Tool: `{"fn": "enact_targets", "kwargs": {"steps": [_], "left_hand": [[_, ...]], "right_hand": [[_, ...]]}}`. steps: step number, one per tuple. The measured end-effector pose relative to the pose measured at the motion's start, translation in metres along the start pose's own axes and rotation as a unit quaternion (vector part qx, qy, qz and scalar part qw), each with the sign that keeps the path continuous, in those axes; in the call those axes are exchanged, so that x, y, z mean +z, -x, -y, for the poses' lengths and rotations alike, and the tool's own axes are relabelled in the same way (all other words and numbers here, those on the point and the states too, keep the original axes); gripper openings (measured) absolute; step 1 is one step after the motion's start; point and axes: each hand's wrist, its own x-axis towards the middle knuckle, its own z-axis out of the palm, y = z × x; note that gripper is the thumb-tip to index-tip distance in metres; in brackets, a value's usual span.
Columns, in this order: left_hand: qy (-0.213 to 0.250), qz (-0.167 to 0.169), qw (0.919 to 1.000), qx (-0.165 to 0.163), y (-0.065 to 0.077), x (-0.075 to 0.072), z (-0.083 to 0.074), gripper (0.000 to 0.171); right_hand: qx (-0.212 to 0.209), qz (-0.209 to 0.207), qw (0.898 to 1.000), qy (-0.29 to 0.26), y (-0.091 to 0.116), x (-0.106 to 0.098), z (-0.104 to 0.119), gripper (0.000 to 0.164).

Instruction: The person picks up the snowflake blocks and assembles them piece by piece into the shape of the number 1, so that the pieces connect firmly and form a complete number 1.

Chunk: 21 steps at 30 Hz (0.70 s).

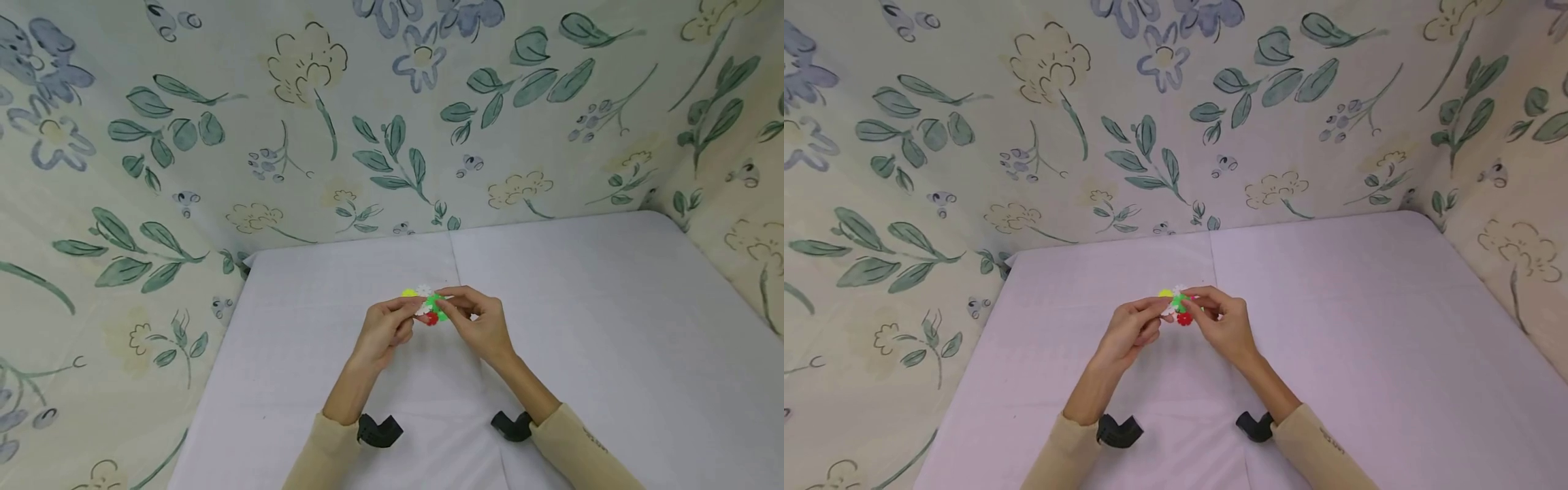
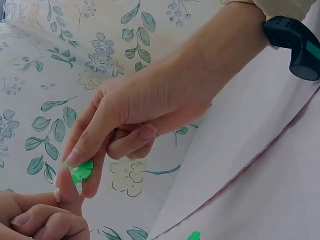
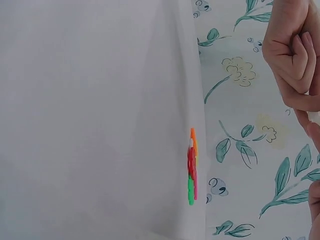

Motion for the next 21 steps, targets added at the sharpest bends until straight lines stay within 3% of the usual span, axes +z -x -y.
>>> {"fn": "enact_targets", "kwargs": {"steps": [14, 21], "left_hand": [[0.086, -0.037, 0.9955, 0.017, -0.003, 0.010, 0.008, 0.031], [0.097, -0.053, 0.9938, 0.011, -0.004, 0.012, 0.010, 0.029]], "right_hand": [[-0.009, -0.001, 1.000, -0.020, -0.001, -0.002, -0.002, 0.020], [-0.024, 0.005, 0.999, -0.034, 0.000, 0.000, -0.004, 0.020]]}}
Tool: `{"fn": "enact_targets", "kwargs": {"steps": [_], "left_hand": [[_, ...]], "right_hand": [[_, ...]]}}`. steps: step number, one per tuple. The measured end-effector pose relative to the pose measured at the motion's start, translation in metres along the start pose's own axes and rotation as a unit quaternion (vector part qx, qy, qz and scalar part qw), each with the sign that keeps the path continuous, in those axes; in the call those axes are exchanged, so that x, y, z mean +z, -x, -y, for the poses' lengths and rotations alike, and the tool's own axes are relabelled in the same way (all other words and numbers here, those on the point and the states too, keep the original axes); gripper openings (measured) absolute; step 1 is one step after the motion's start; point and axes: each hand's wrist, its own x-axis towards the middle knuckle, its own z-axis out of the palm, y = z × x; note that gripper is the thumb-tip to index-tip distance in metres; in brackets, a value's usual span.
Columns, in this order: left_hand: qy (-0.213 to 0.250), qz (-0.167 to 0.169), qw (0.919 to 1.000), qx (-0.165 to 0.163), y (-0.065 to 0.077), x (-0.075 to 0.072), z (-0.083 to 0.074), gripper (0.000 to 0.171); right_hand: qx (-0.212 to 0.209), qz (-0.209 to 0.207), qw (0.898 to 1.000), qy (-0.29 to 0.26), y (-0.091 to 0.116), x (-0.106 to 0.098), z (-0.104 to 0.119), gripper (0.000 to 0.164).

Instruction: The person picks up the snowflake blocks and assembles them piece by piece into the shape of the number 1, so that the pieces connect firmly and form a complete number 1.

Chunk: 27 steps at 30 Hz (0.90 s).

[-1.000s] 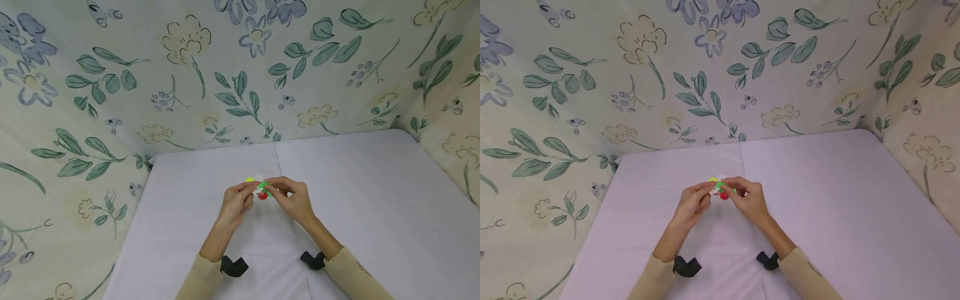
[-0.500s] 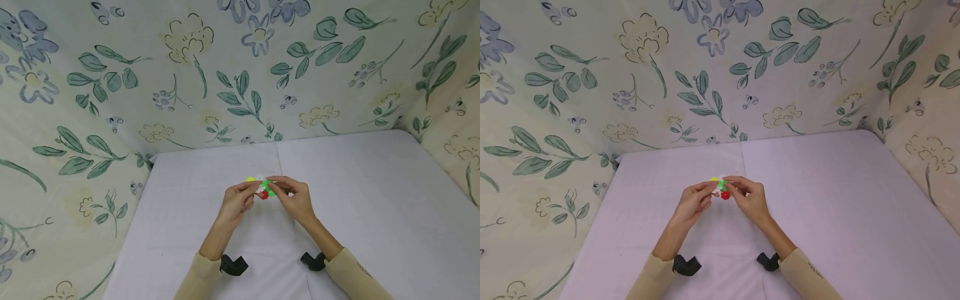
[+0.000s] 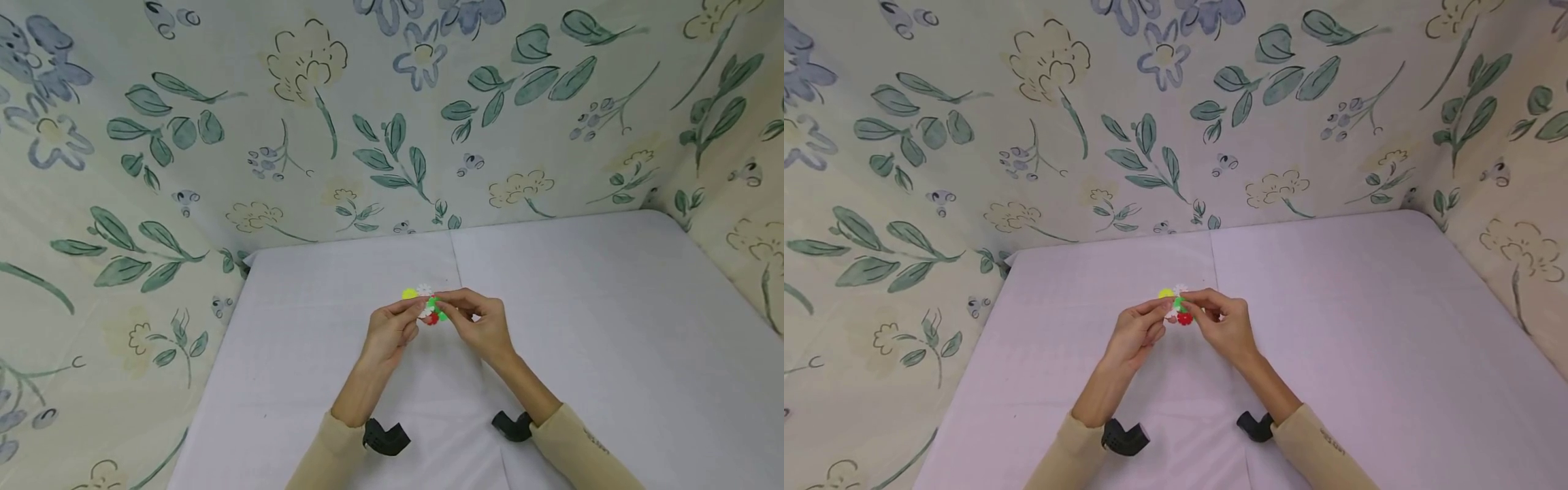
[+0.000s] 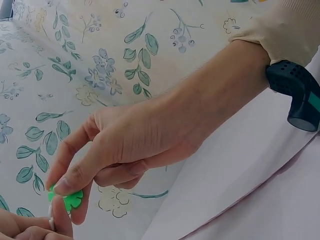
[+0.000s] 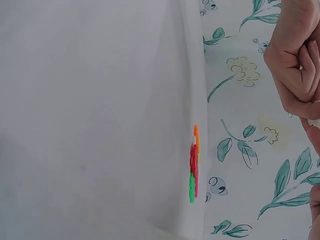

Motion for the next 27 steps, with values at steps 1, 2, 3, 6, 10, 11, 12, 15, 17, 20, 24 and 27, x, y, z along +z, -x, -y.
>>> {"fn": "enact_targets", "kwargs": {"steps": [1, 2, 3, 6, 10, 11, 12, 15, 17, 20, 24, 27], "left_hand": [[0.001, -0.005, 1.0000, -0.002, 0.000, 0.000, 0.000, 0.029], [0.000, -0.009, 1.0000, -0.002, 0.000, 0.001, 0.000, 0.029], [0.001, -0.014, 0.9999, -0.004, 0.000, 0.001, 0.001, 0.028], [0.002, -0.024, 0.9997, -0.005, 0.000, 0.002, 0.001, 0.028], [0.010, -0.035, 0.9993, -0.004, 0.000, 0.002, 0.002, 0.029], [0.013, -0.037, 0.9992, -0.004, 0.000, 0.003, 0.003, 0.029], [0.014, -0.038, 0.9992, -0.004, 0.001, 0.003, 0.003, 0.029], [0.009, -0.041, 0.9991, -0.008, 0.002, 0.003, 0.003, 0.030], [-0.001, -0.034, 0.9994, -0.011, 0.001, 0.001, 0.002, 0.031], [-0.028, -0.016, 0.9994, -0.010, 0.000, -0.002, 0.001, 0.032], [-0.059, 0.015, 0.9981, 0.001, -0.001, -0.005, -0.002, 0.030], [-0.074, 0.034, 0.9966, 0.005, -0.002, -0.008, -0.003, 0.029]], "right_hand": [[-0.001, 0.001, 1.000, -0.001, 0.000, 0.000, 0.000, 0.020], [-0.001, 0.002, 1.000, -0.001, 0.000, 0.001, -0.001, 0.020], [-0.002, 0.003, 1.000, -0.004, 0.001, 0.001, -0.001, 0.020], [-0.002, 0.006, 1.000, -0.006, 0.001, 0.003, 0.000, 0.020], [-0.005, 0.009, 1.000, -0.009, 0.003, 0.005, -0.001, 0.020], [-0.007, 0.008, 1.000, -0.009, 0.003, 0.005, -0.001, 0.020], [-0.010, 0.008, 1.000, -0.008, 0.003, 0.005, -0.002, 0.020], [-0.012, 0.012, 1.000, -0.009, 0.003, 0.006, -0.002, 0.020], [-0.010, 0.018, 1.000, -0.005, 0.003, 0.005, -0.001, 0.020], [-0.004, 0.026, 1.000, 0.005, 0.001, 0.003, 0.001, 0.020], [0.001, 0.030, 0.999, 0.014, -0.001, 0.000, 0.001, 0.020], [0.007, 0.033, 0.999, 0.022, -0.001, -0.001, 0.000, 0.021]]}}
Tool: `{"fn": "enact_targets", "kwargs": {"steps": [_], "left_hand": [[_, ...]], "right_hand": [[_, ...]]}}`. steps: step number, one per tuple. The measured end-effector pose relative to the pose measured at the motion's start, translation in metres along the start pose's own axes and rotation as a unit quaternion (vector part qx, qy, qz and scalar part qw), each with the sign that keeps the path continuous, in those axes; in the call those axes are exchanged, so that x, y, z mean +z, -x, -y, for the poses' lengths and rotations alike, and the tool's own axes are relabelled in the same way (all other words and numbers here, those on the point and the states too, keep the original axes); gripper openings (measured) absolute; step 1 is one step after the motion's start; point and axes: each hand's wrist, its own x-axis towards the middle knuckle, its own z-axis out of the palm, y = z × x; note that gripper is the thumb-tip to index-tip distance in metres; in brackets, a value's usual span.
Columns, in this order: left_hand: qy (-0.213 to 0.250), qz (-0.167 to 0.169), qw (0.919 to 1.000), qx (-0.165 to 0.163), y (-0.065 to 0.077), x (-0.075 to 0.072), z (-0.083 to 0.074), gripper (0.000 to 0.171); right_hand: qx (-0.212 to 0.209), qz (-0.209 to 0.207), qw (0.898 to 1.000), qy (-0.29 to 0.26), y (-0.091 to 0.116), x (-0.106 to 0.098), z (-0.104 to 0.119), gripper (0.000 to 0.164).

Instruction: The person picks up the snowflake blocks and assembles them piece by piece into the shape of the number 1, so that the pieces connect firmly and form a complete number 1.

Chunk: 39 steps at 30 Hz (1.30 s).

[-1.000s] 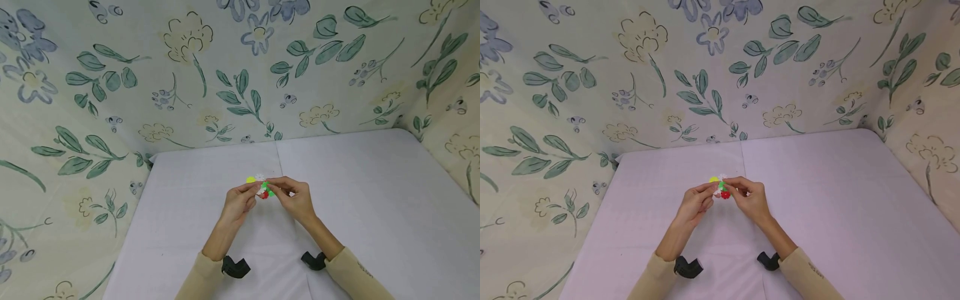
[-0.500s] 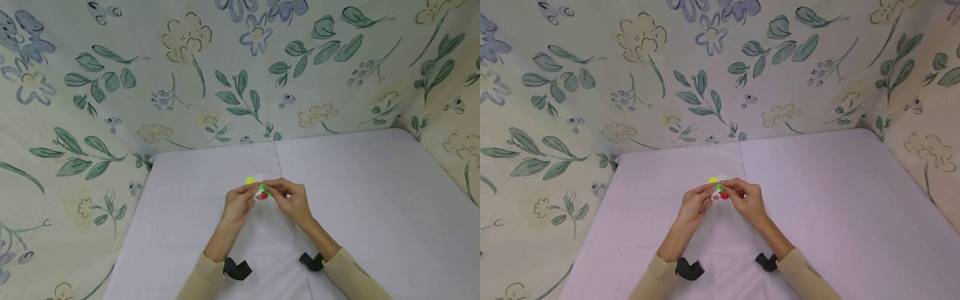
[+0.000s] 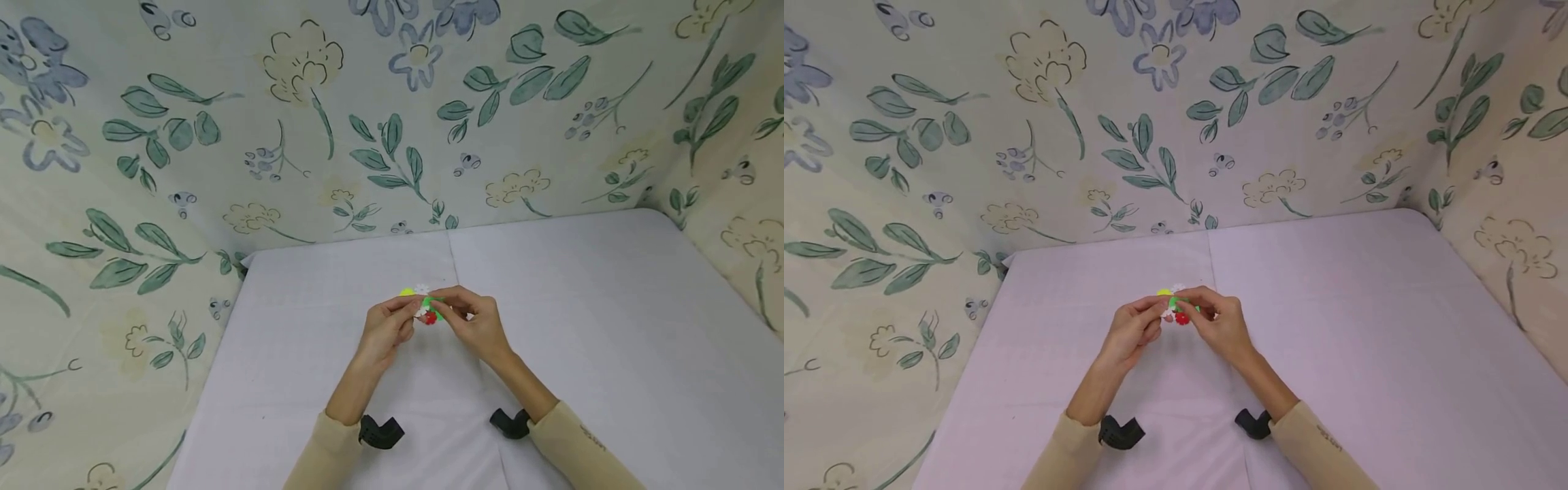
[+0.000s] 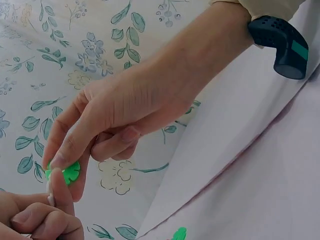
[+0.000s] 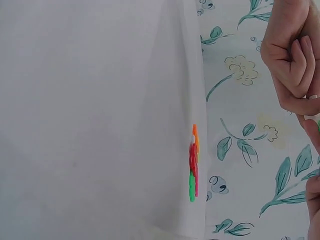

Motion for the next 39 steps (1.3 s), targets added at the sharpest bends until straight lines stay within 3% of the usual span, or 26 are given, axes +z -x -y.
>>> {"fn": "enact_targets", "kwargs": {"steps": [7, 11, 16, 23, 31, 39], "left_hand": [[-0.030, 0.007, 0.9995, 0.004, -0.004, -0.013, -0.004, 0.025], [-0.040, -0.005, 0.9991, 0.008, -0.006, -0.023, -0.004, 0.026], [-0.048, -0.009, 0.9988, 0.003, -0.006, -0.032, -0.002, 0.027], [-0.039, -0.008, 0.9992, 0.002, -0.006, -0.036, 0.003, 0.025], [-0.051, -0.017, 0.9985, 0.005, -0.005, -0.039, 0.006, 0.024], [-0.049, -0.015, 0.9987, -0.003, -0.006, -0.039, 0.010, 0.026]], "right_hand": [[0.046, 0.008, 0.999, 0.006, -0.001, -0.004, -0.005, 0.028], [0.121, 0.031, 0.992, -0.003, -0.003, -0.006, -0.013, 0.030], [0.207, 0.074, 0.975, 0.007, -0.006, -0.005, -0.022, 0.030], [0.234, 0.094, 0.968, 0.012, -0.007, -0.002, -0.034, 0.033], [0.296, 0.116, 0.948, 0.008, -0.006, -0.002, -0.045, 0.032], [0.286, 0.120, 0.950, 0.027, -0.002, -0.001, -0.054, 0.033]]}}
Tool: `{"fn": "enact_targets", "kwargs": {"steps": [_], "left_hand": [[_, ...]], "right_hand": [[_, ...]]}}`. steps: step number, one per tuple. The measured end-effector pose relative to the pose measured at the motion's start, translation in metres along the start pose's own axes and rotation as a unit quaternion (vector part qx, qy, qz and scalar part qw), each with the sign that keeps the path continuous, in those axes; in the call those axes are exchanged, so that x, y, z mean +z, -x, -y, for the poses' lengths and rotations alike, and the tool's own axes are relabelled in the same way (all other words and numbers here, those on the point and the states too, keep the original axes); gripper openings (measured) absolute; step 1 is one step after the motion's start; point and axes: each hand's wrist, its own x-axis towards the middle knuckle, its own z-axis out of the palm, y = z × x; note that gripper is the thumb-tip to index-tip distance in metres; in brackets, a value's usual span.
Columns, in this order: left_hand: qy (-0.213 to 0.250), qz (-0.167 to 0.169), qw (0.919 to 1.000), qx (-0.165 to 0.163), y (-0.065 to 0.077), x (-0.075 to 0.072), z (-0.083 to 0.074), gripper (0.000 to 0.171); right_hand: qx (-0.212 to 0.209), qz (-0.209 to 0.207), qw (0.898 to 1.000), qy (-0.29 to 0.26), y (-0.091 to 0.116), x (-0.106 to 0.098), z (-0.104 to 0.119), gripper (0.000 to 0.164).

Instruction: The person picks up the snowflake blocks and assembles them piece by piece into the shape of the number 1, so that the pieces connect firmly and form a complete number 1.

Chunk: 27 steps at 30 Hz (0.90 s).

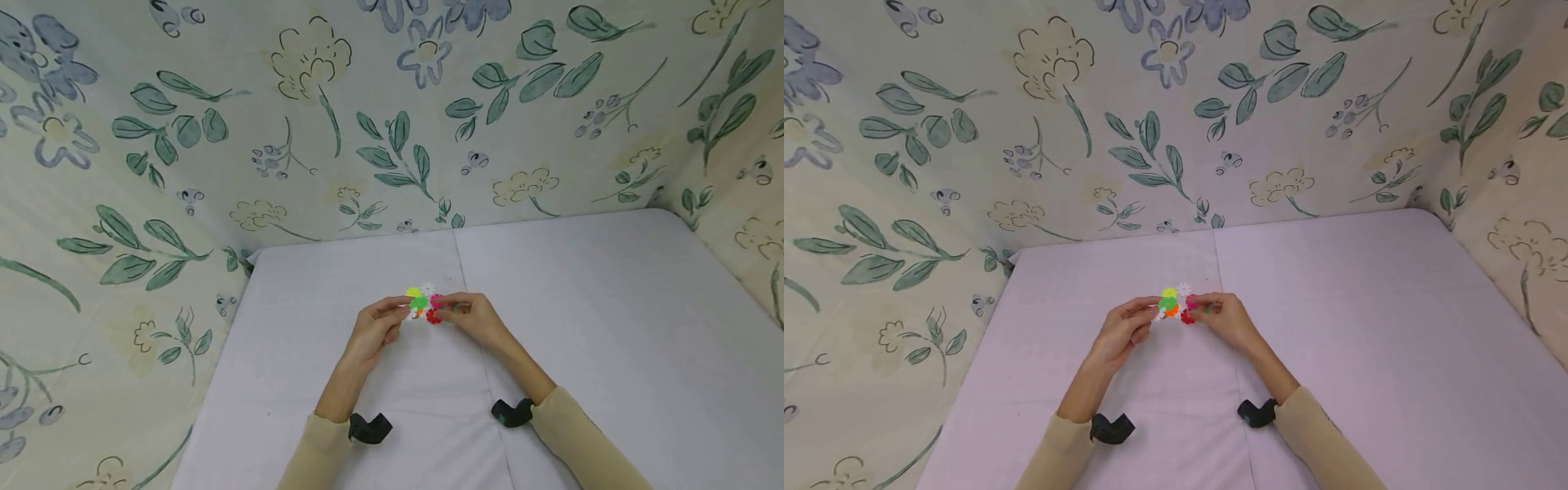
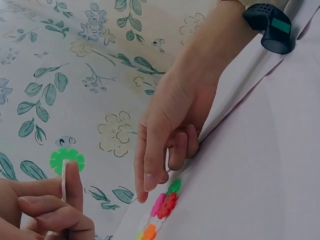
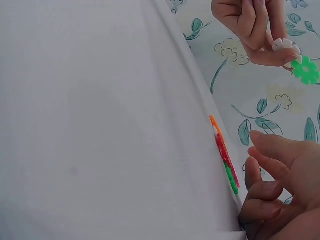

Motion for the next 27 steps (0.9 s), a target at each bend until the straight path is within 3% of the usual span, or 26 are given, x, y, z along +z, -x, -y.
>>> {"fn": "enact_targets", "kwargs": {"steps": [10, 19, 27], "left_hand": [[0.006, 0.004, 1.0000, -0.001, 0.0013, 0.0024, -0.0016, 0.026], [0.001, 0.058, 0.9983, -0.002, 0.0035, 0.0013, -0.0059, 0.032], [0.031, 0.074, 0.9968, 0.007, 0.0051, 0.0026, -0.0073, 0.024]], "right_hand": [[-0.012, 0.002, 1.000, 0.015, -0.0035, 0.0030, -0.0102, 0.032], [-0.003, 0.008, 0.998, 0.064, -0.0048, 0.0055, -0.0066, 0.033], [0.006, 0.007, 0.998, 0.059, -0.0042, 0.0055, -0.0044, 0.032]]}}
